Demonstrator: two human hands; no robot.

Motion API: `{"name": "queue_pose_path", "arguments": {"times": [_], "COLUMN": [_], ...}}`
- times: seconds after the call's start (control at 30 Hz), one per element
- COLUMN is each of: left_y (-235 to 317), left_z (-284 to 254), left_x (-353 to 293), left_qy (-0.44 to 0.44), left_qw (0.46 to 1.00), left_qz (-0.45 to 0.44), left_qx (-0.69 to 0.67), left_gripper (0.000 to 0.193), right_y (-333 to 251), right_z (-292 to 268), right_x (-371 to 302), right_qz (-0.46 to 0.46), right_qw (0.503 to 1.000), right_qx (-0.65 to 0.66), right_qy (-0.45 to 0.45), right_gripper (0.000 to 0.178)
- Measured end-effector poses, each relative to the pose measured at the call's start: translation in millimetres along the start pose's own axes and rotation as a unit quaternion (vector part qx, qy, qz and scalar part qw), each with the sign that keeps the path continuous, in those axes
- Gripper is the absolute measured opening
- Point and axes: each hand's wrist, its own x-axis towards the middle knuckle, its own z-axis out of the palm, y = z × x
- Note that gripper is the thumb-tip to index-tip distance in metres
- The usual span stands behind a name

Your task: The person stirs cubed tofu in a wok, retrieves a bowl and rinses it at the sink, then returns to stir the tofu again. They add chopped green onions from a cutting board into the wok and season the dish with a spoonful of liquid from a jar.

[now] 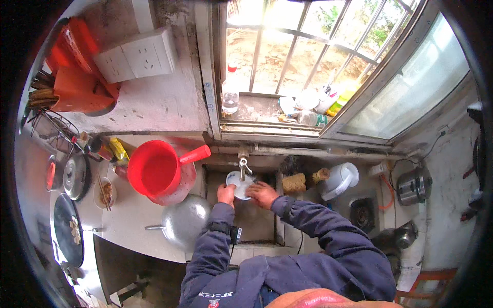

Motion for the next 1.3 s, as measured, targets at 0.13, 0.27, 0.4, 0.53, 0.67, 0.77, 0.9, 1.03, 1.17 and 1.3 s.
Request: {"name": "queue_pose_path", "arguments": {"times": [0.13, 0.27, 0.4, 0.53, 0.67, 0.77, 0.9, 1.03, 1.17, 1.3], "left_y": [4, 5, -5, -12, -16, -17, -17, -11, -7, -13], "left_z": [4, -4, -6, -7, -7, -11, -7, -7, -6, -4], "left_x": [-3, 0, 5, 12, 16, 18, 17, 11, 10, 19], "left_qy": [0.013, -0.047, -0.034, -0.051, -0.039, -0.047, -0.044, -0.033, -0.031, 0.08], "left_qw": [0.995, 0.999, 0.995, 0.996, 0.998, 0.995, 0.998, 0.995, 0.998, 0.997], "left_qz": [0.014, 0.0, -0.013, -0.063, -0.009, -0.035, -0.008, -0.063, -0.039, 0.007], "left_qx": [0.095, 0.015, 0.094, -0.043, 0.041, -0.08, 0.041, -0.064, 0.038, 0.006], "left_gripper": [0.043, 0.043, 0.047, 0.043, 0.04, 0.048, 0.045, 0.046, 0.036, 0.04], "right_y": [-1, -2, -2, -3, -3, -4, -4, -5, -5, 4], "right_z": [1, 3, 4, 4, 5, 6, 4, -3, -1, 10], "right_x": [1, -1, -4, -3, -2, -3, -3, -1, 0, -3], "right_qz": [0.312, 0.14, 0.334, 0.055, 0.239, 0.075, 0.267, 0.094, 0.197, 0.165], "right_qw": [0.928, 0.974, 0.923, 0.991, 0.965, 0.996, 0.948, 0.967, 0.963, 0.973], "right_qx": [0.112, -0.056, 0.137, -0.043, 0.072, -0.03, 0.137, -0.116, 0.165, -0.03], "right_qy": [-0.168, -0.171, -0.133, -0.115, -0.08, -0.044, -0.104, -0.206, -0.076, -0.156], "right_gripper": [0.026, 0.028, 0.028, 0.028, 0.021, 0.026, 0.024, 0.025, 0.019, 0.018]}}
